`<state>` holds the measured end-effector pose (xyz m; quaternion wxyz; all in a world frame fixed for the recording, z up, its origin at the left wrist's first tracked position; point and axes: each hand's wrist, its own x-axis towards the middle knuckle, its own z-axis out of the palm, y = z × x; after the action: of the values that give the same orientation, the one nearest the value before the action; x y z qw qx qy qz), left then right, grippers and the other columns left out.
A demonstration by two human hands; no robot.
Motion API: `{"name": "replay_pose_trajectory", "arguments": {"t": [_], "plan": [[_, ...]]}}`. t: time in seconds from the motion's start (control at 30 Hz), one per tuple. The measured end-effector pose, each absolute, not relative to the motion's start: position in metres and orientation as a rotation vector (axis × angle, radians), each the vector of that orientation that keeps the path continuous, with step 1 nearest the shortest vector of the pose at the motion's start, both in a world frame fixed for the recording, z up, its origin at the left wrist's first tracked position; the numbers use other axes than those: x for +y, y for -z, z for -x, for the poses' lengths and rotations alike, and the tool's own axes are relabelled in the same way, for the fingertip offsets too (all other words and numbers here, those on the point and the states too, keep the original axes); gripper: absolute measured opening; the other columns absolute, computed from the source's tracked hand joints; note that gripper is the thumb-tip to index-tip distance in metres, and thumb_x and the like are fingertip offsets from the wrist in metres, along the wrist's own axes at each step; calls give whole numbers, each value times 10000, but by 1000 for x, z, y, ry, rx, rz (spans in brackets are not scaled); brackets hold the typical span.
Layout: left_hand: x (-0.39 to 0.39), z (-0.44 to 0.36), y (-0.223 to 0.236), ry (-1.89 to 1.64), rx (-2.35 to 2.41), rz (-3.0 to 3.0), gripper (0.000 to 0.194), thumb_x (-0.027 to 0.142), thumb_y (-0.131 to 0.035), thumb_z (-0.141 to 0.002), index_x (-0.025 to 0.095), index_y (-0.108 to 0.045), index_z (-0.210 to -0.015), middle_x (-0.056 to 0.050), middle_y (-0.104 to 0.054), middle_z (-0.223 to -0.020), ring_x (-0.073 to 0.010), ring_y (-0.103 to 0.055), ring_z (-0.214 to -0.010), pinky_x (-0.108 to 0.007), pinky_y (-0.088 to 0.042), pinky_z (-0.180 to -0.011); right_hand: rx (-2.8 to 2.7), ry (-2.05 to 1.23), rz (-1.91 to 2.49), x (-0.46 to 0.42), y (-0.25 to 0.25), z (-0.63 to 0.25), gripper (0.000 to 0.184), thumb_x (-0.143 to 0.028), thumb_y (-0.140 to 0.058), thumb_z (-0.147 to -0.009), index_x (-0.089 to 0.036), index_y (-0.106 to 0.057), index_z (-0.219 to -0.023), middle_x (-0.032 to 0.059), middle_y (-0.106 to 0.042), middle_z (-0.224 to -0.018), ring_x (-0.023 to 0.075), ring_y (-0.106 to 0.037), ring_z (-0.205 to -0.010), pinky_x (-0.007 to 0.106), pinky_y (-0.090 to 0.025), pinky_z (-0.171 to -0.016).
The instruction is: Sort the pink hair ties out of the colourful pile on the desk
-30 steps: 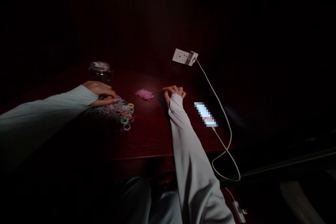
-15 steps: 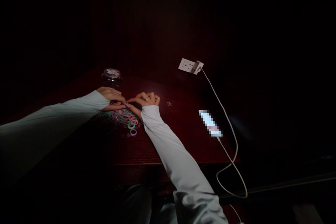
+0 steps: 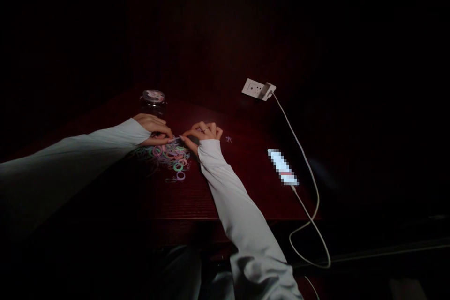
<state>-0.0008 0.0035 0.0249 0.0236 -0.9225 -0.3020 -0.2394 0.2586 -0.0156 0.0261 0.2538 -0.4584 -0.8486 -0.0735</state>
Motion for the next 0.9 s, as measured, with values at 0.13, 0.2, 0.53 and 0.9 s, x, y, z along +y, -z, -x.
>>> {"name": "replay_pose_trajectory", "arguments": {"t": [0.13, 0.2, 0.53, 0.9], "plan": [[3, 1, -27, 752, -920, 2879, 279, 333, -595, -1045, 208, -826, -951, 6, -652, -674, -132, -593, -679, -236, -407, -693, -2124, 231, 1416, 10, -28, -303, 305, -562, -639, -1065, -384, -887, -1068, 49, -733, -1225, 312, -454, -1231, 466, -236, -1061], [3, 1, -26, 761, -912, 2887, 296, 341, -589, -1054, 194, -821, -945, -3, -652, -673, -132, -578, -665, -242, -402, -681, -1903, 230, 1593, 25, -26, -337, 300, -539, -668, -1041, -339, -891, -1023, 67, -718, -1205, 320, -447, -1214, 471, -247, -1042], [9, 4, -23, 747, -983, 2913, 282, 379, -609, -1034, 217, -823, -949, -14, -694, -718, -141, -598, -697, -261, -416, -713, -1839, 227, 1796, 47, -12, -404, 408, -630, -641, -999, -309, -888, -1043, 94, -665, -1168, 334, -410, -1188, 489, -265, -1019], [6, 4, -26, 738, -1022, 2911, 378, 464, -573, -1039, 208, -804, -883, 0, -641, -665, -133, -568, -657, -256, -375, -662, -1890, 220, 1763, 45, -11, -393, 319, -551, -688, -990, -304, -888, -1017, 95, -660, -1183, 336, -414, -1185, 509, -283, -1018]]}}
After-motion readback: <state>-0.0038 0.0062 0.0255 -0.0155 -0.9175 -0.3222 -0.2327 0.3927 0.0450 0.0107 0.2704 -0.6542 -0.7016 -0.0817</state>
